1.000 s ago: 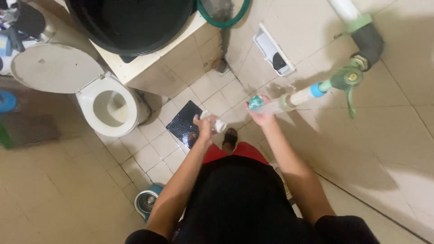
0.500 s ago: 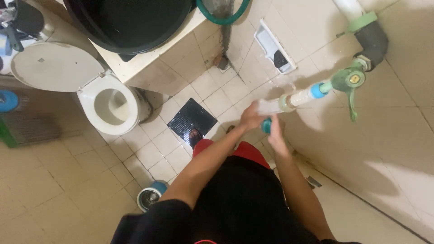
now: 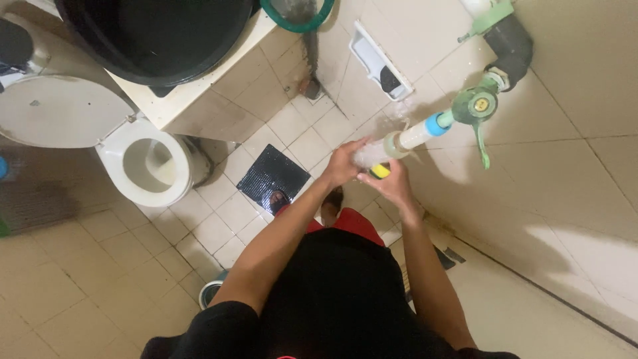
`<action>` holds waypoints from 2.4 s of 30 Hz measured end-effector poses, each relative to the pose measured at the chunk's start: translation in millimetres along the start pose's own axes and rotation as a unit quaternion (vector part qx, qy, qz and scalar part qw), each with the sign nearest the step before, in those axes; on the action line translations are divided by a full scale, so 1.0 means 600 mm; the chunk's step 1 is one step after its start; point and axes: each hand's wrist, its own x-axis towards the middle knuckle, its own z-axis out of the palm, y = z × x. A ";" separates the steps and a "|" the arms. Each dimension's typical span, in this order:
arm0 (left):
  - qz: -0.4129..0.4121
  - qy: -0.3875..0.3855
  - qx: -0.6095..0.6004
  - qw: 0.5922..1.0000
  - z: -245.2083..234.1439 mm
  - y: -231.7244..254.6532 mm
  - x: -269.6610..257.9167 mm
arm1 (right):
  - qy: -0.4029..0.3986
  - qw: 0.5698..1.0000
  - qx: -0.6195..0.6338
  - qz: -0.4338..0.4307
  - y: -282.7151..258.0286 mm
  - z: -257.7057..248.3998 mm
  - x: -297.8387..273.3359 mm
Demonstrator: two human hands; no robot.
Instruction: The person removes a red plastic shelf from the bathroom wall, rinses it and a small plastic cup under a water tap, and then hangs the shelf back onto its hooks.
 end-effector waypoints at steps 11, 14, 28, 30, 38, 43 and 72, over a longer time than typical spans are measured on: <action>-0.108 0.095 -0.043 0.989 -0.033 0.084 0.011 | 0.099 0.881 0.395 0.241 0.130 0.078 0.045; -0.104 0.124 -0.238 0.958 -0.008 0.080 -0.011 | 0.065 0.758 0.564 0.322 0.108 0.118 0.028; -0.139 0.084 0.094 0.982 0.022 0.070 -0.027 | 0.010 0.736 0.624 0.263 0.062 0.091 -0.007; -0.117 0.088 0.055 0.988 0.029 0.079 -0.036 | 0.027 0.722 0.640 0.260 0.114 0.119 -0.018; -0.229 -0.019 -0.021 0.973 0.021 0.178 -0.069 | -0.071 0.689 0.692 0.202 0.193 0.124 -0.024; -0.194 0.088 0.013 0.977 0.049 0.126 -0.043 | -0.038 0.656 0.713 0.245 0.253 0.152 -0.020; -0.069 0.092 0.088 0.989 0.032 0.105 -0.066 | 0.087 0.706 0.620 0.330 0.255 0.161 0.020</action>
